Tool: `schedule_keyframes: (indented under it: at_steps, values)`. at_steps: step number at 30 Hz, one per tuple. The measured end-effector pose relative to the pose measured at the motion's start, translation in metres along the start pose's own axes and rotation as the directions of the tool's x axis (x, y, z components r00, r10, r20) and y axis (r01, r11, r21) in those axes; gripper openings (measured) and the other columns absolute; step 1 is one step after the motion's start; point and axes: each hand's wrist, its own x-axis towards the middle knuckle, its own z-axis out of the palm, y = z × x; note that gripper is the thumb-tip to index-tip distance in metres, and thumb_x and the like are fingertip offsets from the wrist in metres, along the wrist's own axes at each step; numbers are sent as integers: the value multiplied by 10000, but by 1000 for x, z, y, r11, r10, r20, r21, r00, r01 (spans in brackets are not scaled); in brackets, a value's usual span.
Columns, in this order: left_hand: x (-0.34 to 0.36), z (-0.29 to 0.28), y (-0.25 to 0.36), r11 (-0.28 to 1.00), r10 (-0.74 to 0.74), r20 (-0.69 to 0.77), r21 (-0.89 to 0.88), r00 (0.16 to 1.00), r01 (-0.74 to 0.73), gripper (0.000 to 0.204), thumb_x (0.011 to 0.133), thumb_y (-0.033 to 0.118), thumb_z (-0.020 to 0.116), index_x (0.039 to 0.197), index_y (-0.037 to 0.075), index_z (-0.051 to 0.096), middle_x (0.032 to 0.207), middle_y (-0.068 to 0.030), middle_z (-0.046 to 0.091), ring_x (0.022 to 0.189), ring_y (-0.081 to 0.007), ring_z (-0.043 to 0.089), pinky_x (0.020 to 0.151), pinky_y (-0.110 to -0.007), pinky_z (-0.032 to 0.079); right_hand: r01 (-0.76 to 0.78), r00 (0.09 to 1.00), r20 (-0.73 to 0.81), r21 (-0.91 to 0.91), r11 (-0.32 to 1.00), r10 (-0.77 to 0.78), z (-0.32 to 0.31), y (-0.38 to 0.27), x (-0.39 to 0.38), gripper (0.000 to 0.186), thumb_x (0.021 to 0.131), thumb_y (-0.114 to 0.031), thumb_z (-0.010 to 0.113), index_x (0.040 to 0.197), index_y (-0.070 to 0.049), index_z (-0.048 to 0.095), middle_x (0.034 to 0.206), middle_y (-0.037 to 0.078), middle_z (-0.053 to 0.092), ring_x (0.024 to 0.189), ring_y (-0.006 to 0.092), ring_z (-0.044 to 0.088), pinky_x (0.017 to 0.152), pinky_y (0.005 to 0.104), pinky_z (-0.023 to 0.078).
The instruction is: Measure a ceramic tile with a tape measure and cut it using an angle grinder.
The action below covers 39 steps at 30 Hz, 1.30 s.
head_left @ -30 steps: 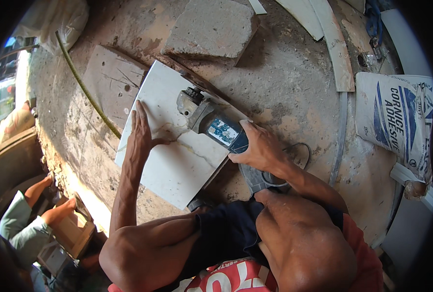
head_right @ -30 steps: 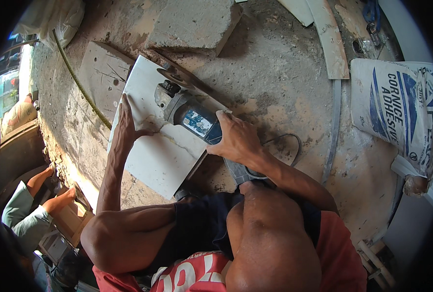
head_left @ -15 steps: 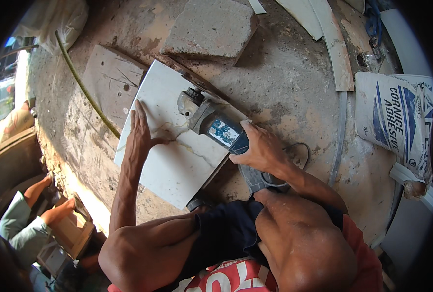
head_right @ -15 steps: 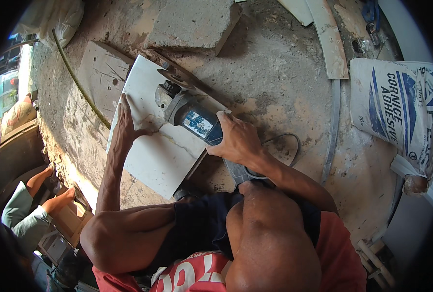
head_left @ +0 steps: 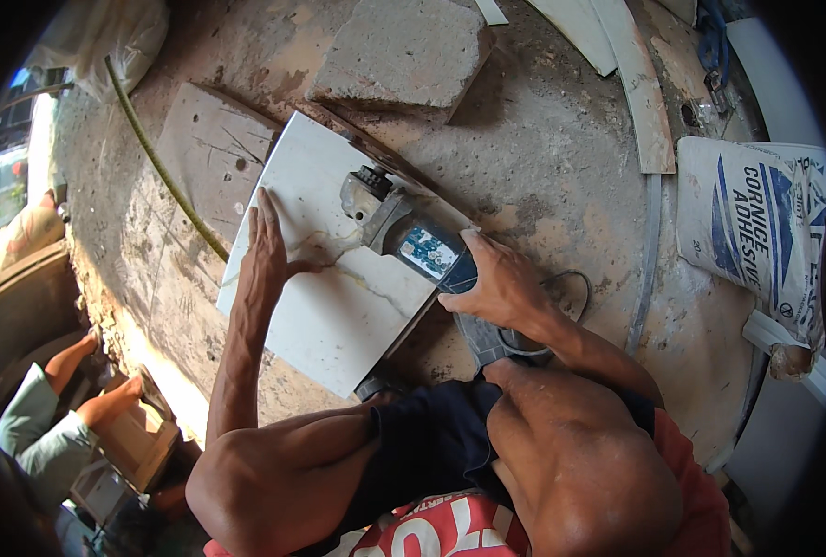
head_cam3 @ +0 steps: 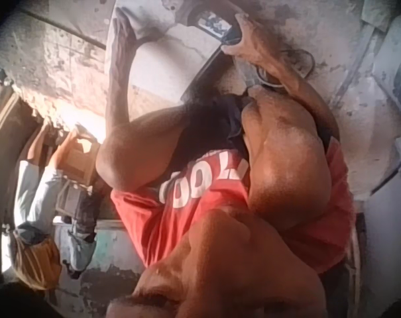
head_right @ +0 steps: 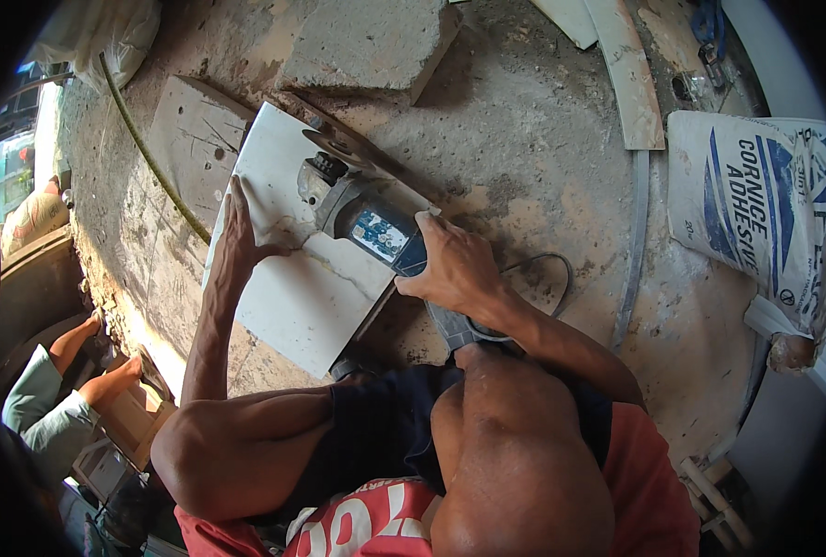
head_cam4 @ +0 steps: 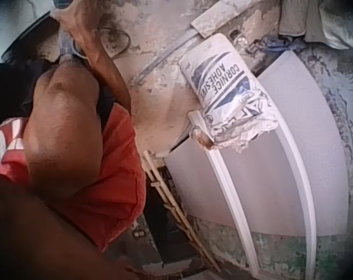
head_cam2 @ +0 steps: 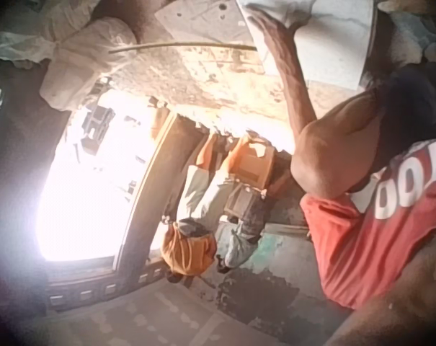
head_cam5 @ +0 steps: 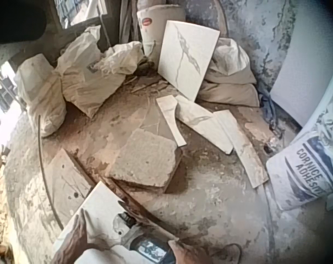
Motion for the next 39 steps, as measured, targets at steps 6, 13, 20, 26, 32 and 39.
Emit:
schedule_keyframes:
  at_steps: [6,13,20,26,32,39]
  values:
    - [-3,-6,0,1000,-7,-9,-12,1000,7,1336,414,228,863,1387,-27,-17,1442,-250,88,1299,-451,169,1079,-431,251,7,1000,6,6,1000,-7,2,1,0,702,595,-308,690,1144,48,435,1021,230,577,948,376,570,834,417,459]
    - [-3,-6,1,1000,9,-22,-7,1000,-9,1336,411,226,863,1389,-21,-14,1444,-245,83,1300,-452,164,1081,-427,248,-40,998,57,21,999,39,0,2,-1,765,599,-350,723,1192,37,433,1046,237,573,979,361,562,855,410,443]
    - [-3,-4,-2,1000,-6,-7,5,1000,6,1332,416,220,864,1388,-22,-14,1445,-242,83,1301,-448,168,1082,-427,245,0,1000,7,0,1000,0,4,5,-2,771,597,-354,730,1188,43,434,1060,241,568,988,363,559,859,408,441]
    - [-1,-4,-2,999,34,-34,-18,999,-35,1323,425,199,868,1389,-26,-10,1449,-236,90,1308,-444,159,1075,-424,258,-66,994,86,9,998,65,-4,0,-3,783,603,-353,727,1203,46,420,1080,240,560,1009,361,550,871,407,438]
    - [-5,-3,-3,998,56,-49,5,997,-56,1253,490,156,846,1394,-17,-4,1429,-277,127,1314,-401,201,1064,-417,264,-15,999,50,-24,1000,16,-4,2,-5,611,620,-296,686,1080,31,450,1011,212,570,930,365,575,812,419,464]
    - [-6,-2,-6,995,80,-75,66,994,-75,1291,459,168,856,1398,13,-17,1448,-225,120,1295,-452,191,1027,-455,329,5,1000,25,7,1000,-6,6,11,-6,649,614,-359,710,1087,10,464,1015,206,576,956,363,560,826,421,445]
